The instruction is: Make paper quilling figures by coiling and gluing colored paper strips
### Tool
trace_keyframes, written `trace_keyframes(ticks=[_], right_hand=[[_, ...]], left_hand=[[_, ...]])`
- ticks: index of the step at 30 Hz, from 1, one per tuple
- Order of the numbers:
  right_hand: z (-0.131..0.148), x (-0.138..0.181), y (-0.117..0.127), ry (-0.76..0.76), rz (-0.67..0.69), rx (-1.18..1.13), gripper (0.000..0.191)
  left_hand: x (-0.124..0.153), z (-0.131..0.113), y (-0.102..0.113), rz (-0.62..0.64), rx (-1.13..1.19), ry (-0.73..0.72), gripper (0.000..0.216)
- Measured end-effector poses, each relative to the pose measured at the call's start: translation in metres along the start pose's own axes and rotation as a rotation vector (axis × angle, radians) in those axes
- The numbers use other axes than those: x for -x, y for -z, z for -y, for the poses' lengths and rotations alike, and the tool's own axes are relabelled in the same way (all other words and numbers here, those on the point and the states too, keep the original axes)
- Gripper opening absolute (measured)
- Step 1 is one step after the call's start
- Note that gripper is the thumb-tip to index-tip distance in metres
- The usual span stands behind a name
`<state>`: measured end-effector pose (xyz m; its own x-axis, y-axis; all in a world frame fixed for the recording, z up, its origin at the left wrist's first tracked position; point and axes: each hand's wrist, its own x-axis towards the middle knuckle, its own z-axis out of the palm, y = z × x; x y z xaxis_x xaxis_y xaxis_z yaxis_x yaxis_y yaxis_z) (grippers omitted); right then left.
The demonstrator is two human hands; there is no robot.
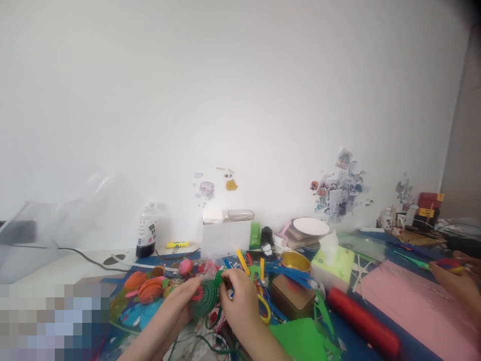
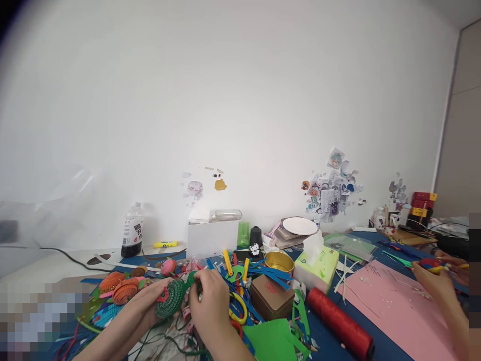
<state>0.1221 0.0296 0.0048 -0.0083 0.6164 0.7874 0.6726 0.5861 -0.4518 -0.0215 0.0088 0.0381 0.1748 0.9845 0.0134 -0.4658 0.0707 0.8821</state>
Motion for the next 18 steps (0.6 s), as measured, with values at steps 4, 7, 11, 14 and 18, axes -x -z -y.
trace_keyframes(ticks=[4, 7, 11, 14, 18], right_hand=[[0.002, 0.002, -0.002, 0.007, -0.01, -0.026, 0.014], [0.003, 0.003, -0.004, 0.013, -0.007, 0.005, 0.016], [-0.002, 0.002, -0.005, 0.068, -0.035, 0.124, 0.015], [-0.005, 0.0, -0.003, 0.14, -0.048, 0.201, 0.014], [-0.005, 0.0, 0.0, 0.231, -0.053, 0.291, 0.013]], left_hand=[[0.003, -0.001, -0.004, 0.088, -0.072, -0.005, 0.025], [0.004, 0.0, -0.005, 0.045, -0.117, -0.004, 0.026], [0.007, -0.003, -0.007, -0.019, -0.16, 0.009, 0.028], [0.01, -0.008, -0.01, -0.02, -0.189, -0.011, 0.029], [0.012, -0.007, -0.011, -0.003, -0.197, -0.034, 0.03]])
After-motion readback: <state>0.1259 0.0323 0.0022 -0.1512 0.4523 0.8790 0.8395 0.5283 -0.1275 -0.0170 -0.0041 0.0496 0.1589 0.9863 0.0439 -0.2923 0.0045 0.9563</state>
